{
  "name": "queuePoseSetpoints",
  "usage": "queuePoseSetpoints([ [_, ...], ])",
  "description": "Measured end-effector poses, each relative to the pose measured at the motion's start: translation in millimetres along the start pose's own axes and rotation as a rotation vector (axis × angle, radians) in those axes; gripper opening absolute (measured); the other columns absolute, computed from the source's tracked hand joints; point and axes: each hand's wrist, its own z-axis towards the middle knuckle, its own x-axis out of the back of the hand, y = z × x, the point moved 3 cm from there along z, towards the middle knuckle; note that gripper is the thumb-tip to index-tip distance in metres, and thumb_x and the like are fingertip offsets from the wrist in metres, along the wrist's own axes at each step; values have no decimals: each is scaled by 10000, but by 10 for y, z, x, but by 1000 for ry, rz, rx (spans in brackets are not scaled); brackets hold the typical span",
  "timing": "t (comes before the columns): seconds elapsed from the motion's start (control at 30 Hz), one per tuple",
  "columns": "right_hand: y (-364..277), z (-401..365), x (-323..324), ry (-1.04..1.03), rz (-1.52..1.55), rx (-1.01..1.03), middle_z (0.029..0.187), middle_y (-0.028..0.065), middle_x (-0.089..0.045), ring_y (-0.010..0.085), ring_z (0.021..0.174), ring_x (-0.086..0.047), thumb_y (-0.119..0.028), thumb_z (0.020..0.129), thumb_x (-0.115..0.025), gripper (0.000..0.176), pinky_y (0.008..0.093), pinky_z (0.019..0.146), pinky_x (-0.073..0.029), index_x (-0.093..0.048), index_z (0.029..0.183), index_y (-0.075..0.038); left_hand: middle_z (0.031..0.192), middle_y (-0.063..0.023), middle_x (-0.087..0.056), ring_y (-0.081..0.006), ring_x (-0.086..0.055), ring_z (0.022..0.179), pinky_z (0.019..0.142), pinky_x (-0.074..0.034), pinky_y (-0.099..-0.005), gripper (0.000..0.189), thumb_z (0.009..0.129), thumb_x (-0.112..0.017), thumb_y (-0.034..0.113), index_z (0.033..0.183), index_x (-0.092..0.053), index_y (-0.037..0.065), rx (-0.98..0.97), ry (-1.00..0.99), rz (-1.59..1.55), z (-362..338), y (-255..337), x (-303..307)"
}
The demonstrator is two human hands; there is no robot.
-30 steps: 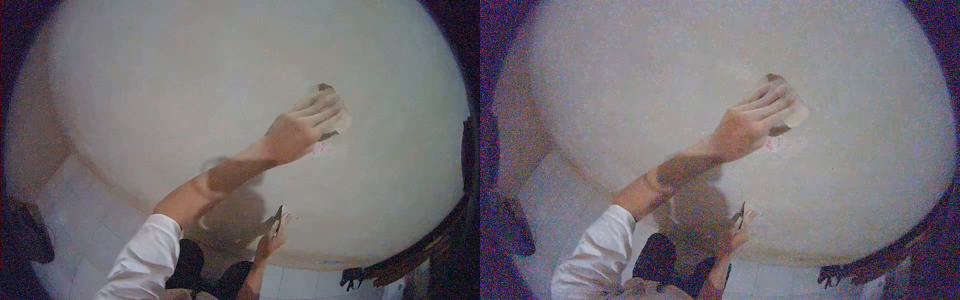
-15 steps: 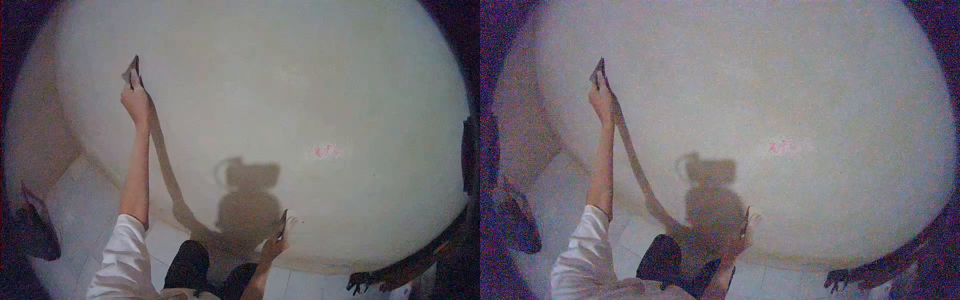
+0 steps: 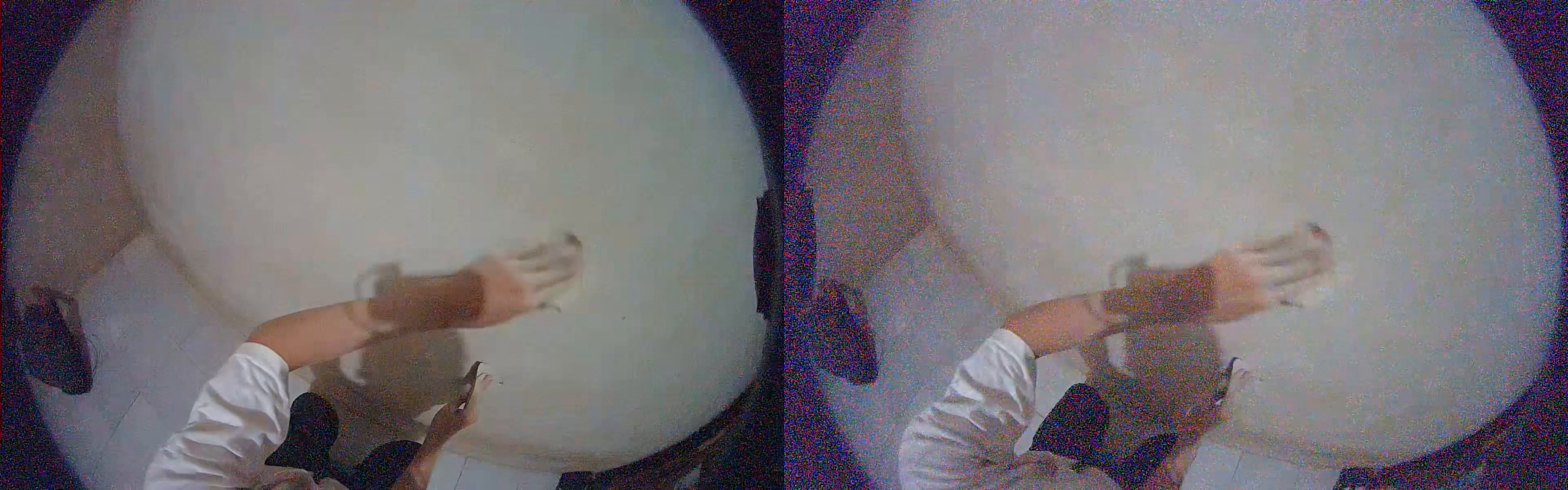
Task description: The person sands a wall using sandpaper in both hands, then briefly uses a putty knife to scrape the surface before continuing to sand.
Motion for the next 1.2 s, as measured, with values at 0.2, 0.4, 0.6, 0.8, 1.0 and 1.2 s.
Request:
queuePoseSetpoints([
  [0.2, -553, 51, 221, -170, 122, -189, 1080, 224, -694, 339, 848, -669, -386, 1010, -478, 505, 445, 848, -482, -642, 1114, 81, 1490, -128, -412, -241, -381, 1391, 1177, -289, -381, 547, 907, -554, 229, 1417, -434, 70, -83, -50, 13, -38, -154, 338],
  [0.4, -360, 118, 240, -240, 4, 29, 1212, 257, -628, 352, 1008, -654, -452, 1006, -454, 577, 439, 886, -480, -608, 1203, 68, 1277, -154, -618, -298, -566, 1223, 1093, -395, -412, 457, 794, -533, -46, 1223, -639, 68, 448, 298, 224, -886, -976, 1573],
  [0.6, -453, 46, 93, -164, -19, -178, 1324, 268, -550, 370, 1180, -583, -399, 1003, -488, 558, 419, 935, -469, -544, 1290, 77, 1240, -182, -639, -294, -604, 1162, 981, -434, -328, 318, 1011, -463, 167, 1221, -599, -30, 1238, 850, 387, -2545, -1362, 2025],
  [0.8, -288, 7, 243, -236, -38, -240, 1208, 258, -628, 358, 1048, -641, -354, 1016, -475, 496, 409, 879, -482, -576, 1252, 71, 1134, -178, -680, -197, -608, 965, 887, -455, -325, 429, 1033, -446, 277, 1212, -594, -84, 1696, 1141, 267, -2738, -1288, 1742],
  [1.0, -344, 145, 254, -274, -16, -198, 1131, 279, -650, 330, 932, -673, -360, 1011, -486, 484, 402, 801, -493, -606, 1205, 67, 1125, -142, -676, -206, -600, 993, 893, -437, -332, 354, 996, -489, 218, 1229, -612, -19, 1219, 1024, 209, -1785, -1030, 1165],
  [1.2, -84, 162, 255, -289, -37, -376, 1188, 237, -651, 276, 984, -664, -298, 1012, -486, 435, 350, 831, -487, -598, 1251, 48, 1313, -98, -607, -251, -527, 1283, 1116, -371, -422, 357, 899, -616, 192, 1250, -633, 132, 294, 246, 177, -798, -449, 459],
])
